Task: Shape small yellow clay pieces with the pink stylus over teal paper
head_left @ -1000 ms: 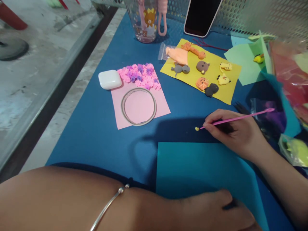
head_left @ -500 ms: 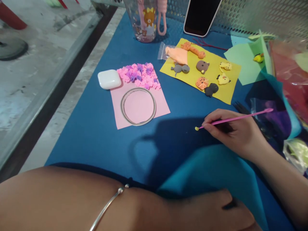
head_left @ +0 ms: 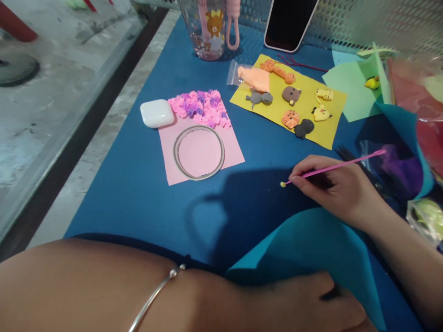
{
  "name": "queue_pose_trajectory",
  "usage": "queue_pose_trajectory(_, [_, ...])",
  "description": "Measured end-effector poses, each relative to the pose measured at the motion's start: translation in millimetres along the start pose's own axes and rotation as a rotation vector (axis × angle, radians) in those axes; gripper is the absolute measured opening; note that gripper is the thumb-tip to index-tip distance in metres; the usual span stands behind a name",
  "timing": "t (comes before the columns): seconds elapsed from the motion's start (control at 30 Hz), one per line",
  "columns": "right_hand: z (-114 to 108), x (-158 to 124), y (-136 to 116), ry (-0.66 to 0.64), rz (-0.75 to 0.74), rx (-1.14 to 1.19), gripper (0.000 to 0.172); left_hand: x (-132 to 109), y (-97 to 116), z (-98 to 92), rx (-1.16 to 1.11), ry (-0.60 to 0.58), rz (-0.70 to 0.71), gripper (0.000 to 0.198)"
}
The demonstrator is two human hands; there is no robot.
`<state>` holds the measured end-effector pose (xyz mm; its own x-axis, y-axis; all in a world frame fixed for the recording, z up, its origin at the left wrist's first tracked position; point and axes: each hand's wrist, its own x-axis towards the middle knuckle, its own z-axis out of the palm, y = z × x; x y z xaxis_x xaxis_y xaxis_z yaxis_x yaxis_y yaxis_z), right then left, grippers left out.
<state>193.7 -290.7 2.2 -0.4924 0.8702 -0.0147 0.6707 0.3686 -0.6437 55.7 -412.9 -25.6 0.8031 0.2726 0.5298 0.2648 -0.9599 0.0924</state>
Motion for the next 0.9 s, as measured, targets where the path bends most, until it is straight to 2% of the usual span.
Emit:
queue_pose_trajectory(0.23, [-1.1, -2.5, -0.1, 0.013, 0.038, 0.009, 0.014, 0.0, 0.4, 1.1, -0.009, 0.034, -0.028, 0.032])
queue_pose_trajectory(0.67, [2.9, -7.6, 1.6, 0.061, 0.043, -0.027, 0.013, -0.6, 0.5, 1.6, 0.015, 0.015, -0.011, 0.035])
queue_pose_trajectory(0.9, [3.5, -9.3, 1.0, 0.084, 0.010, -0.057, 0.014, -2.2, -1.8, -0.6, -0.018, -0.006, -0.001, 0.030])
